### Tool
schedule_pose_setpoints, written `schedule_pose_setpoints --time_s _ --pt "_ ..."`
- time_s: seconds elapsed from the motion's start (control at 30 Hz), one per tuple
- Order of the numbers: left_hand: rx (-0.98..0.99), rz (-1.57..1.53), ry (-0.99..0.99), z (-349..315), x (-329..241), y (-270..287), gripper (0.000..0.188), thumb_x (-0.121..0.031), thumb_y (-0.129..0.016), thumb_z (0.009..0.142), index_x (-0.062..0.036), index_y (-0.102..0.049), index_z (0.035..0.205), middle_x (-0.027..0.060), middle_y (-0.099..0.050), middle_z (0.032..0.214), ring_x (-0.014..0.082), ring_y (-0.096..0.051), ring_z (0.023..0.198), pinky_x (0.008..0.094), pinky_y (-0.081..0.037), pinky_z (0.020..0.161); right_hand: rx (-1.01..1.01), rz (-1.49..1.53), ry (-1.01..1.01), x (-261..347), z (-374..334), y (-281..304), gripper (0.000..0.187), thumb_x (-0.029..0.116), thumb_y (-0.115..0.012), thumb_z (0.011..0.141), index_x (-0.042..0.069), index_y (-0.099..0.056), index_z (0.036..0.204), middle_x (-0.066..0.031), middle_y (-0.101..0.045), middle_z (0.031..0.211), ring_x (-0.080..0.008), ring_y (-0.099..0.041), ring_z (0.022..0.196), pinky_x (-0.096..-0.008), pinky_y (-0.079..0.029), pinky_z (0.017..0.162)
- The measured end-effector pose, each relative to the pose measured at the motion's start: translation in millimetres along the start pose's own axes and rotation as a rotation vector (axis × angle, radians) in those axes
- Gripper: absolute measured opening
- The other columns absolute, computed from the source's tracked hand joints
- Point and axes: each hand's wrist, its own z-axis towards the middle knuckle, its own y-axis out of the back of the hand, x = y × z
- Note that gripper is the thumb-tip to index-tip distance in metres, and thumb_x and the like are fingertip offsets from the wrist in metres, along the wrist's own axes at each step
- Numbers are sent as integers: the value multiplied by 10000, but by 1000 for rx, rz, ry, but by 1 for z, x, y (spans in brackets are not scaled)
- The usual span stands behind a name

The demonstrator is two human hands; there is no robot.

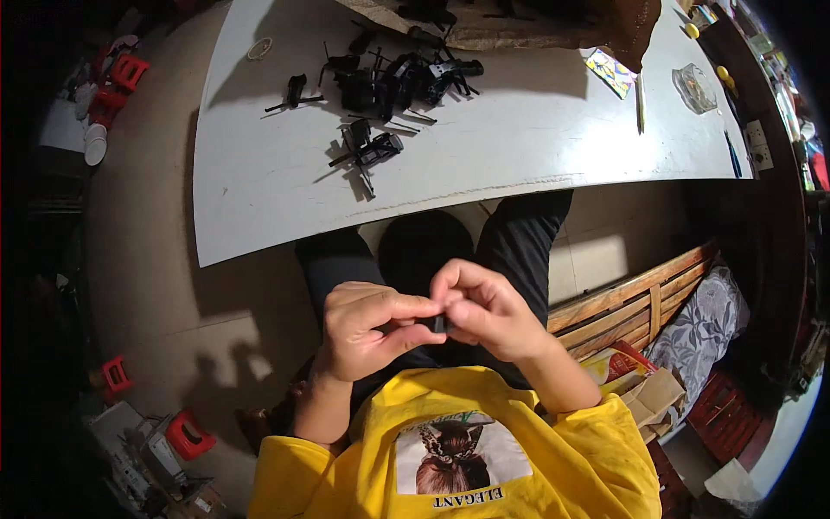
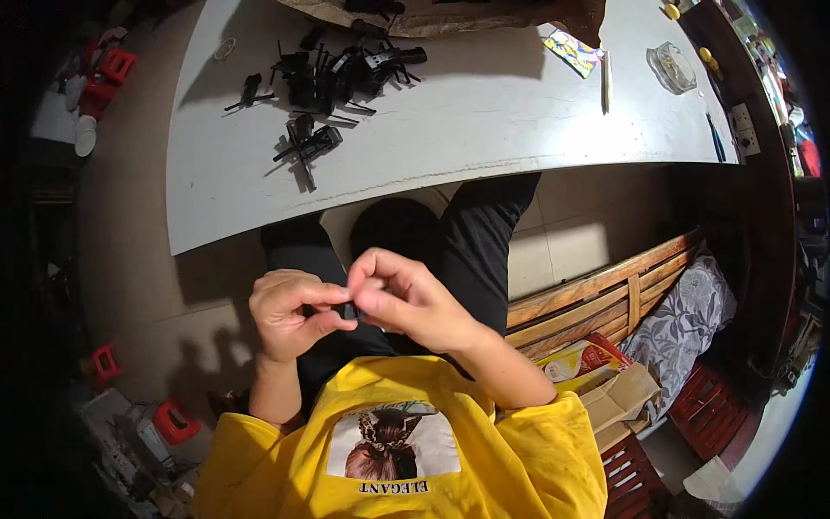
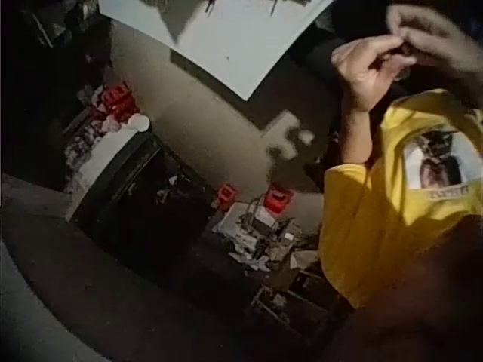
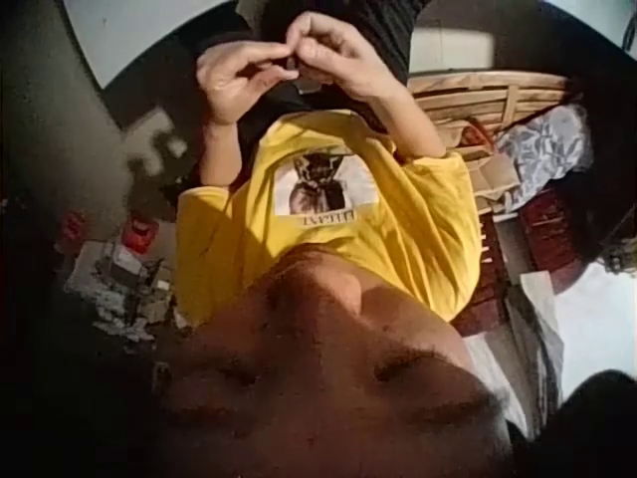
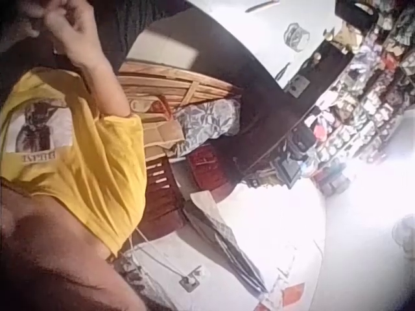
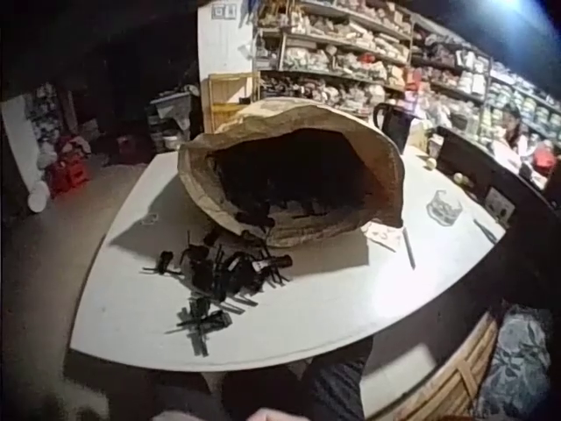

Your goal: Assembling small black plastic components by hand on a workbench.

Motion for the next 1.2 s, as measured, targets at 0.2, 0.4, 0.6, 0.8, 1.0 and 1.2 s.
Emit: schedule_pose_setpoints --time_s 0.2,0.4,0.6,0.8,1.0,1.2 --pt "305 -132 -48 2 7 14 224 -175 -761 633 -43 -677 794 43 -607 582 153 -564 454 234 -399 425 403 -367 -227 14 -8 16 276 274 -517 911 9 -552 979 5 -501 695 -55 -435 620 -223 -378 543" --pt "271 -145 -47 -13 19 15 228 -181 -746 654 -41 -686 824 50 -594 570 158 -527 431 243 -368 416 367 -850 -6 11 -5 3 249 234 -472 916 -13 -498 905 -184 -512 720 -368 -521 664 -357 -423 596" --pt "126 120 313 -20 18 20 352 -69 -720 692 -54 -627 1031 40 -575 740 114 -519 609 225 -406 522 -202 -1558 704 23 57 12 264 143 -650 750 33 -535 961 -122 -549 837 -310 -563 721 -384 -460 583" --pt "92 134 345 -15 19 19 317 13 -638 736 -25 -609 1050 44 -567 781 106 -528 673 211 -409 551 -504 -1829 687 24 128 20 186 167 -635 762 47 -516 841 -108 -533 751 -303 -564 681 -374 -454 547" --pt "-111 -59 371 -8 33 23 303 -39 -560 834 10 -545 1132 54 -575 941 90 -559 725 211 -459 632 -628 -1578 890 25 138 9 170 182 -609 815 35 -526 837 -80 -528 688 -193 -529 548 -313 -426 496" --pt "-357 -799 300 11 36 25 515 -246 -568 880 -20 -371 1299 104 -447 1169 121 -550 801 238 -455 732 -73 -148 187 21 86 3 180 193 -590 847 31 -537 787 -28 -529 641 -107 -479 541 -219 -376 501"
